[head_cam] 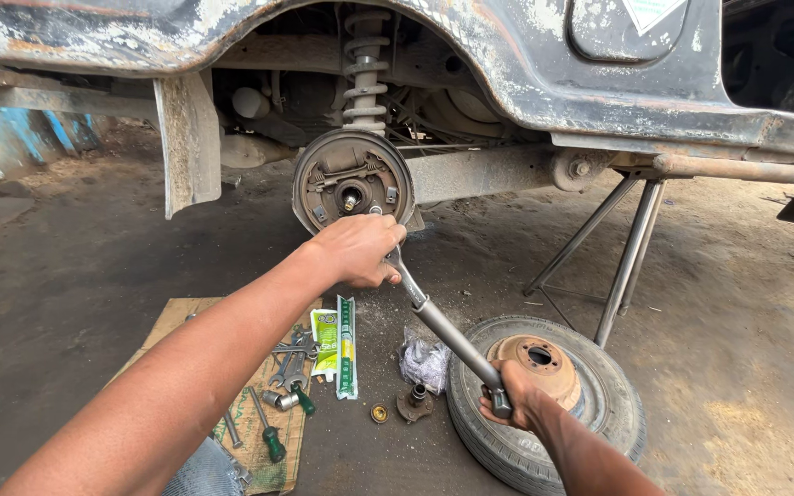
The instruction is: The person works on a wheel hub assembly, using a cloth to wipe parts, tapping components with a hammer, and tightening the assembly with a ratchet and a wrench.
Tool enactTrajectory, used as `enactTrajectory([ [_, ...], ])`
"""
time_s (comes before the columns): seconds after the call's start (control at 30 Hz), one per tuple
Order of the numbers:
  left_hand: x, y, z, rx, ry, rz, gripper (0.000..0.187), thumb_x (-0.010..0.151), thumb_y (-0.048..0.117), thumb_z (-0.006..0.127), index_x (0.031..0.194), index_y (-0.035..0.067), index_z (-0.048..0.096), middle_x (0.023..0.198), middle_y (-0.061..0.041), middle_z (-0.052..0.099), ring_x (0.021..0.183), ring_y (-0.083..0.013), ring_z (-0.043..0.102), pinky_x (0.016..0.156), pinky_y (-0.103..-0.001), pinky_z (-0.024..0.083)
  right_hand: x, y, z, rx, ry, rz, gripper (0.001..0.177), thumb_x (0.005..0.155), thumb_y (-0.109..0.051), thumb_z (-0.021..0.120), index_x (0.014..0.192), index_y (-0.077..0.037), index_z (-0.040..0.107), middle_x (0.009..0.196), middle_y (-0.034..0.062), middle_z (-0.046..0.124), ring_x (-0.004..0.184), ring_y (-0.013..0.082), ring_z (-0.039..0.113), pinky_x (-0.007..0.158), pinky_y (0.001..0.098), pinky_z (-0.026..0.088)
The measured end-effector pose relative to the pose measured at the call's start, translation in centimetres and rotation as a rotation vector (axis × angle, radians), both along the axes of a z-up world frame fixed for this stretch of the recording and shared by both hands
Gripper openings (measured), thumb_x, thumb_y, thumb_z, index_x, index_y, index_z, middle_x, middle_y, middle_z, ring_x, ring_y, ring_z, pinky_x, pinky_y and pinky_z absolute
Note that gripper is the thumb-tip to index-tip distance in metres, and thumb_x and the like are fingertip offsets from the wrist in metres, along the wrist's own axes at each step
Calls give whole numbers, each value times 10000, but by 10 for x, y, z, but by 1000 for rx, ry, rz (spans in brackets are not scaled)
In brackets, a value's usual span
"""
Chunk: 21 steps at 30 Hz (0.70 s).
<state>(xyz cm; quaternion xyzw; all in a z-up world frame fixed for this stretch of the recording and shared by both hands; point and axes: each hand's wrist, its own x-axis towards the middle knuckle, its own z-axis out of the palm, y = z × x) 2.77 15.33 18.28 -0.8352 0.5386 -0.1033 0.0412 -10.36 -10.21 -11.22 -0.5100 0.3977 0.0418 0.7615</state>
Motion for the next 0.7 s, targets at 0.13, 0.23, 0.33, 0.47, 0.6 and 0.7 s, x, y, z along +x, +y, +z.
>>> enactTrajectory([
  [0.13,2,-3,1,46,11,15,576,802,472,805,1129,43,605,1090,-122,616,1121,-305,618,941,-444,521,7,15,12,5,34,16,370,1034,-357,422,943,-14,524,657,65,557,492,150,591,437,292,588],
  [0.23,5,-4,2,53,9,-8,653,783,473,830,1204,37,587,1114,-130,610,1141,-315,620,936,-444,532,13,23,6,54,-12,-2,354,1035,-348,445,1039,1,503,659,68,511,480,165,575,405,311,561],
  [0.33,6,-7,5,107,68,-9,785,760,423,844,1380,73,513,1152,-134,600,1123,-308,635,941,-431,540,19,38,3,116,-21,-8,390,1038,-343,430,1144,27,489,663,76,490,475,176,575,379,322,540],
  [0.47,4,-5,18,178,39,-70,957,635,404,916,1445,150,476,1234,-111,583,1186,-319,593,977,-451,504,20,50,10,118,-10,-65,387,1041,-316,404,1164,41,487,667,82,505,461,160,542,349,299,492],
  [0.6,-5,-5,21,287,-13,-26,1024,583,623,908,1381,99,537,1173,-138,621,1131,-314,634,942,-435,540,21,62,23,139,11,-94,389,1041,-344,408,1159,18,486,670,74,498,458,143,509,343,280,476],
  [0.7,3,-5,22,278,-98,-94,832,602,704,856,1099,49,726,1006,-129,714,992,-317,715,863,-427,594,22,64,29,126,39,-84,388,1046,-356,375,1134,10,470,677,54,510,464,134,502,340,278,475],
])
